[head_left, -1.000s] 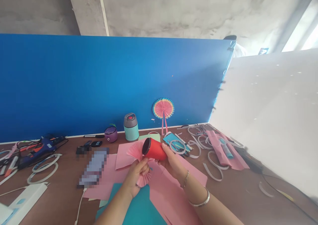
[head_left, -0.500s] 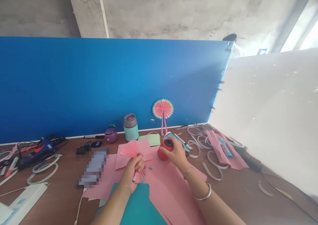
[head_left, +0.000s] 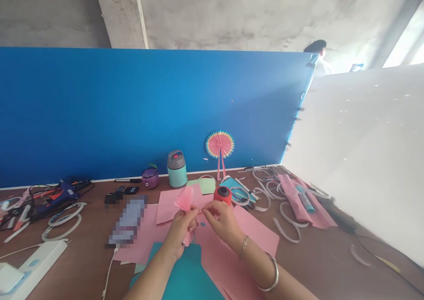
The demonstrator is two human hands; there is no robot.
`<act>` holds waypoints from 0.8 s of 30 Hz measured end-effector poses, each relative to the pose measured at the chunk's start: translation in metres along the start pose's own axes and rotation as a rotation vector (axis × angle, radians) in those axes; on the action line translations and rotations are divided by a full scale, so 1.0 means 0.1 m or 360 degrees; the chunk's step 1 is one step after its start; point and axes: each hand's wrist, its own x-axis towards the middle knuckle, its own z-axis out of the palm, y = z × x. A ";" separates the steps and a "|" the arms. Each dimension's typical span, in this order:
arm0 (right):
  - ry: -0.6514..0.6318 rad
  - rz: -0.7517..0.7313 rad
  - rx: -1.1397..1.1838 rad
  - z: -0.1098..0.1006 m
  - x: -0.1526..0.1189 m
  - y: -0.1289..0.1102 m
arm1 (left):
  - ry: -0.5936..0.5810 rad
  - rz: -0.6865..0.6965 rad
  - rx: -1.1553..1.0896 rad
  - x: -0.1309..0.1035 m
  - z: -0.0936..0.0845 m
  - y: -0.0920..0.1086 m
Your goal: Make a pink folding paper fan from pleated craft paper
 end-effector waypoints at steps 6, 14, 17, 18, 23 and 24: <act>0.0127 0.0031 0.0030 -0.04 0.03 0.04 | -0.0143 -0.0287 -0.0363 -0.06 0.04 0.10; 0.0042 0.0032 0.0050 -0.07 0.02 -0.01 | -0.0031 -0.0292 -0.0267 -0.10 0.04 0.11; -0.0030 0.0039 0.0201 -0.09 0.02 -0.08 | -0.0011 -0.0259 -0.0211 -0.09 0.01 0.10; -0.0039 0.0028 0.0241 -0.09 0.03 -0.10 | -0.0022 -0.0234 -0.0192 -0.08 0.01 0.09; -0.0030 0.0090 0.0400 -0.04 0.02 -0.13 | -0.0121 -0.0017 -0.0142 -0.05 0.00 0.03; -0.0010 0.0108 0.0428 -0.03 0.02 -0.13 | -0.0126 0.0014 -0.0134 -0.05 0.01 0.02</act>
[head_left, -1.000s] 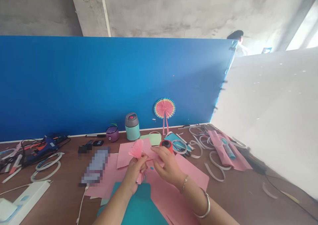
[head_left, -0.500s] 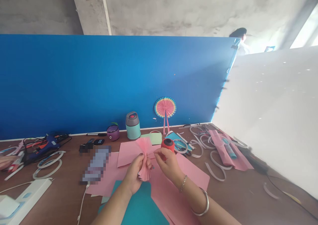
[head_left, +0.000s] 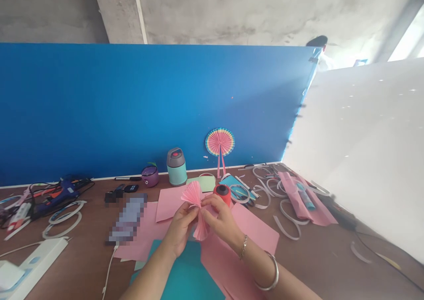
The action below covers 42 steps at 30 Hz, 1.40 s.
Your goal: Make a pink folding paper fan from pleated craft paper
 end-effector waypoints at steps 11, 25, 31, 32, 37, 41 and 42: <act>0.0024 0.0017 0.0115 0.00 0.00 -0.01 | -0.0046 0.0091 0.0150 -0.05 0.12 0.03; 0.0047 -0.0066 0.0069 0.00 -0.01 -0.02 | 0.0103 0.0134 0.0023 -0.04 0.09 -0.04; 0.0183 -0.0262 -0.0361 0.01 -0.02 0.02 | 0.0076 0.0200 0.0132 -0.06 0.12 -0.01; 0.0222 -0.0323 -0.0484 0.01 -0.03 0.03 | 0.0111 0.0207 0.0160 -0.06 0.12 -0.02; 0.0283 -0.0486 -0.0826 0.03 -0.05 0.05 | 0.0207 0.0157 0.0160 -0.02 0.08 -0.10; 0.0227 -0.0485 -0.0870 0.04 -0.06 0.01 | 0.0167 0.0142 0.0063 0.00 0.06 -0.11; 0.0205 -0.0499 -0.0880 0.04 -0.06 0.00 | 0.0163 0.0139 0.0035 0.00 0.06 -0.10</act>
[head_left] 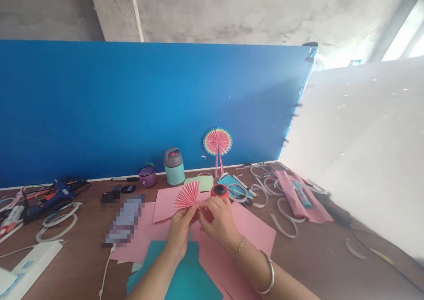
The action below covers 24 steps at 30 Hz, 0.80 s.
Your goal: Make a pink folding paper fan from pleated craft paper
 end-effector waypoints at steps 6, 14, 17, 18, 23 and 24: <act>-0.0099 -0.0086 -0.0031 -0.01 -0.01 0.03 | 0.0041 -0.0066 -0.0079 -0.01 0.01 0.03; -0.0153 -0.0182 -0.0139 0.02 -0.01 0.05 | -0.0033 0.0012 0.0118 -0.02 0.02 0.03; -0.0212 -0.0194 -0.0089 0.00 0.00 0.02 | -0.0004 0.0033 0.0213 0.00 -0.01 0.03; -0.0237 -0.0182 -0.0057 -0.01 0.00 0.02 | 0.0025 0.0034 0.0215 0.01 -0.02 0.03; -0.0235 0.0102 0.0149 -0.04 0.00 0.09 | 0.0327 0.0019 -0.0008 0.13 -0.16 0.09; -0.0214 0.0172 0.0191 -0.04 0.00 0.12 | 0.0377 -0.0011 -0.0051 0.15 -0.18 0.12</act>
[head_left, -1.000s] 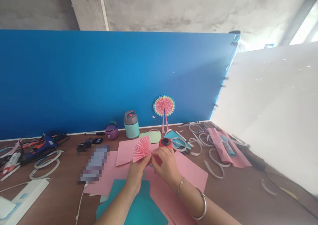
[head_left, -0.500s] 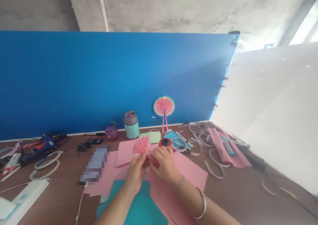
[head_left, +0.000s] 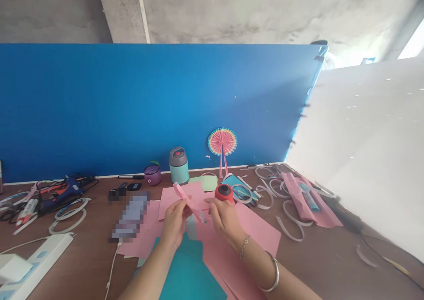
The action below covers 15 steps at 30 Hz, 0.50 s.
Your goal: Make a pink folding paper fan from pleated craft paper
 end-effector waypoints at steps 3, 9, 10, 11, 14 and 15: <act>0.0055 0.0017 0.0067 0.01 0.00 0.07 | -0.0005 -0.0113 -0.0027 0.02 -0.02 0.07; 0.0015 -0.0370 -0.0081 0.02 -0.01 0.02 | -0.0443 -0.0419 0.0055 -0.13 0.04 0.11; 0.0011 -0.0396 -0.0082 0.01 -0.01 0.01 | -0.0488 -0.0439 0.0066 -0.15 0.05 0.11; 0.0009 -0.0426 -0.0081 0.01 -0.01 0.01 | -0.0507 -0.0443 0.0071 -0.17 0.06 0.12; -0.0008 -0.0529 -0.0092 -0.01 -0.01 0.02 | -0.0538 -0.0437 0.0071 -0.18 0.06 0.12; -0.0011 -0.0556 -0.0097 -0.01 0.00 0.03 | -0.0548 -0.0437 0.0071 -0.18 0.06 0.12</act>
